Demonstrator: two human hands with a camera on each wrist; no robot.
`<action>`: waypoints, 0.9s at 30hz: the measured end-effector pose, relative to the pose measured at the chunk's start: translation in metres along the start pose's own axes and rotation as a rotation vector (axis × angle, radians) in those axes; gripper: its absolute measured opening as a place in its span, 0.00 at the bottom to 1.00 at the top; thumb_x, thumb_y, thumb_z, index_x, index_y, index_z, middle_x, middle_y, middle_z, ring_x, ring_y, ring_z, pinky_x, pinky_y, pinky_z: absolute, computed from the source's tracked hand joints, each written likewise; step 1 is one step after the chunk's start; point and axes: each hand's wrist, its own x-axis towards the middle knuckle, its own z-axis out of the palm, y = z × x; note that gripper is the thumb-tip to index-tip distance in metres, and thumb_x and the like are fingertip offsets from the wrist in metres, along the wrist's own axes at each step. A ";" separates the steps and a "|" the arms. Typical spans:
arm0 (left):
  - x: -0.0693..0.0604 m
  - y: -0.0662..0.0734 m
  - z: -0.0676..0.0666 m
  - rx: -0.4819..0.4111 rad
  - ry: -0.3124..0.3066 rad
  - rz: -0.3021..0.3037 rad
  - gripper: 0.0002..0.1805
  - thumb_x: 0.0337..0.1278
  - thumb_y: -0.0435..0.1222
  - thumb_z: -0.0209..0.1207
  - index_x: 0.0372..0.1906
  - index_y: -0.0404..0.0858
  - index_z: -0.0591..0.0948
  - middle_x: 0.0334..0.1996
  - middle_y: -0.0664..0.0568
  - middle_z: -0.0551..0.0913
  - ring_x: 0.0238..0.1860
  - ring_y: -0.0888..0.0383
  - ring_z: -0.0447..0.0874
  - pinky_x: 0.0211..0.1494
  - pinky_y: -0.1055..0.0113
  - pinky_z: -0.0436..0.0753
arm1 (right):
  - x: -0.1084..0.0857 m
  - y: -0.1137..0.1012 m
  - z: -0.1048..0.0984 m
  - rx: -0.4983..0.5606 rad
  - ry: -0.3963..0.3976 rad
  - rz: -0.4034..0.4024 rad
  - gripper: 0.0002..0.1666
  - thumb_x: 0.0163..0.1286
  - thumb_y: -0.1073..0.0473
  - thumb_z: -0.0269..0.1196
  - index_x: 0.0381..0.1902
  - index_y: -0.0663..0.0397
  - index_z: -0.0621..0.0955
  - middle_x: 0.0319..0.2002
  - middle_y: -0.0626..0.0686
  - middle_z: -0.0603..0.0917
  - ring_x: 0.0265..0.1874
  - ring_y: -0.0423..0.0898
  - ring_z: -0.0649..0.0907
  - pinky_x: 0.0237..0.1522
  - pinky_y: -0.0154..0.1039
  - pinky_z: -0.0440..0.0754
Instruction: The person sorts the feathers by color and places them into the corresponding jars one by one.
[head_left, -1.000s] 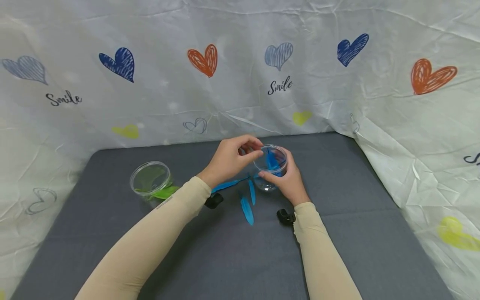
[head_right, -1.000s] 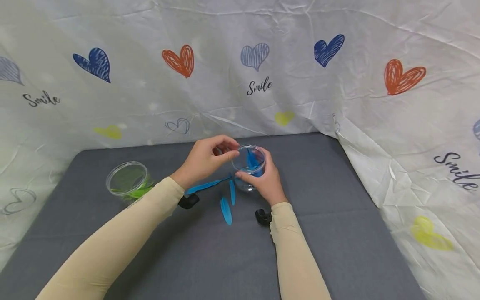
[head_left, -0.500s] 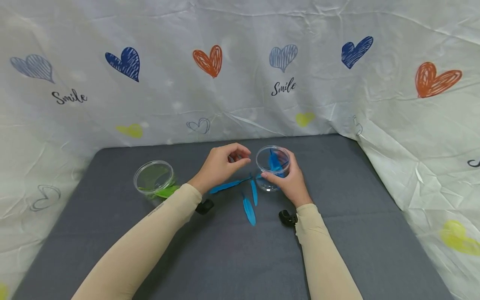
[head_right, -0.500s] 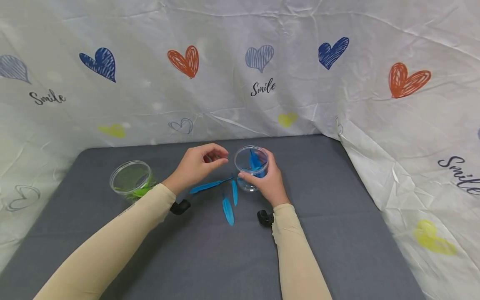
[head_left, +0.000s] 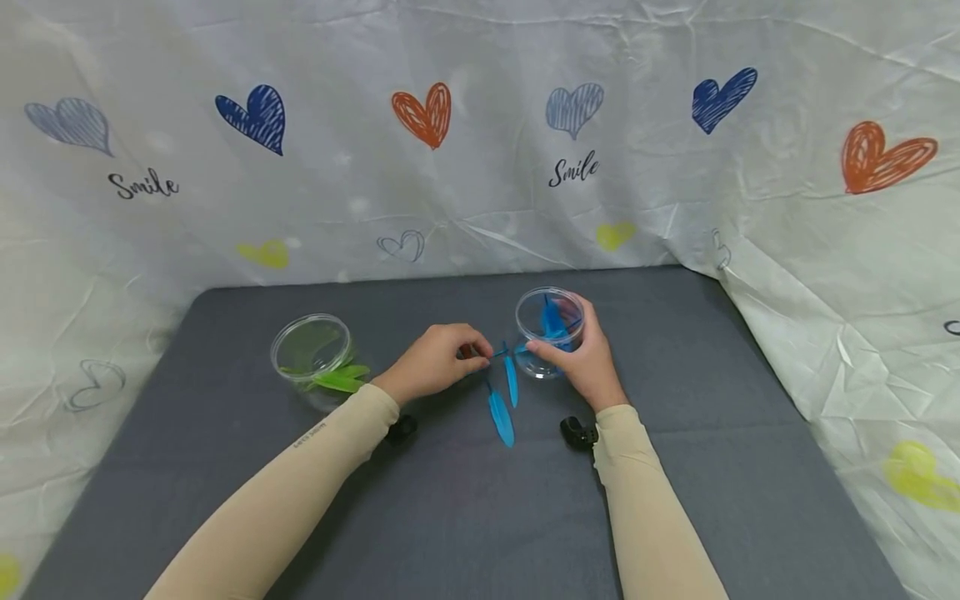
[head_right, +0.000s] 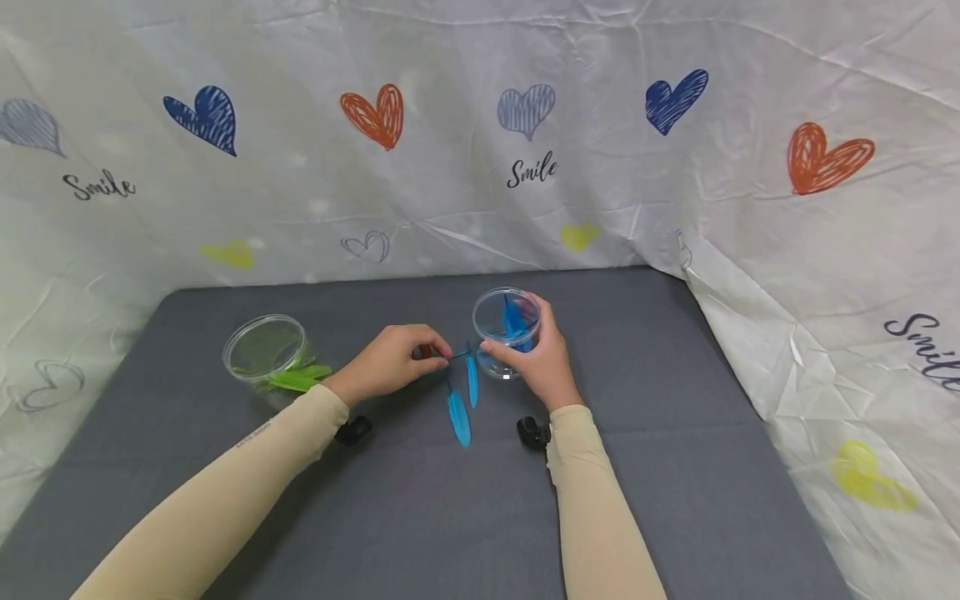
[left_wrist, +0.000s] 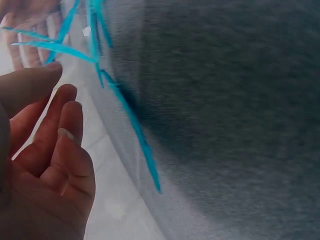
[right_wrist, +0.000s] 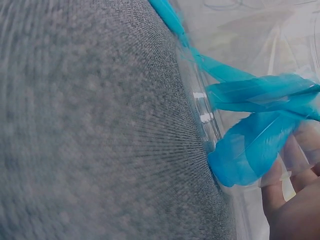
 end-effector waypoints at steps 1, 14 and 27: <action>0.000 -0.001 0.002 0.020 -0.015 0.005 0.07 0.74 0.40 0.69 0.50 0.46 0.92 0.47 0.58 0.89 0.45 0.59 0.86 0.50 0.59 0.88 | 0.000 0.000 0.000 -0.001 0.003 0.000 0.54 0.66 0.44 0.80 0.83 0.27 0.63 0.77 0.46 0.74 0.76 0.50 0.74 0.79 0.59 0.73; -0.001 -0.003 0.010 0.161 -0.095 0.031 0.04 0.70 0.40 0.73 0.45 0.51 0.92 0.48 0.58 0.85 0.53 0.54 0.85 0.58 0.53 0.87 | -0.001 0.000 -0.001 0.008 0.003 0.016 0.58 0.64 0.46 0.81 0.84 0.29 0.61 0.79 0.47 0.72 0.78 0.51 0.73 0.80 0.60 0.72; 0.000 0.002 0.010 0.222 -0.159 0.007 0.04 0.68 0.43 0.74 0.43 0.53 0.91 0.43 0.56 0.79 0.46 0.57 0.75 0.50 0.58 0.82 | 0.001 -0.001 -0.001 -0.014 0.002 0.002 0.55 0.65 0.44 0.80 0.83 0.28 0.63 0.77 0.47 0.73 0.77 0.50 0.74 0.80 0.60 0.72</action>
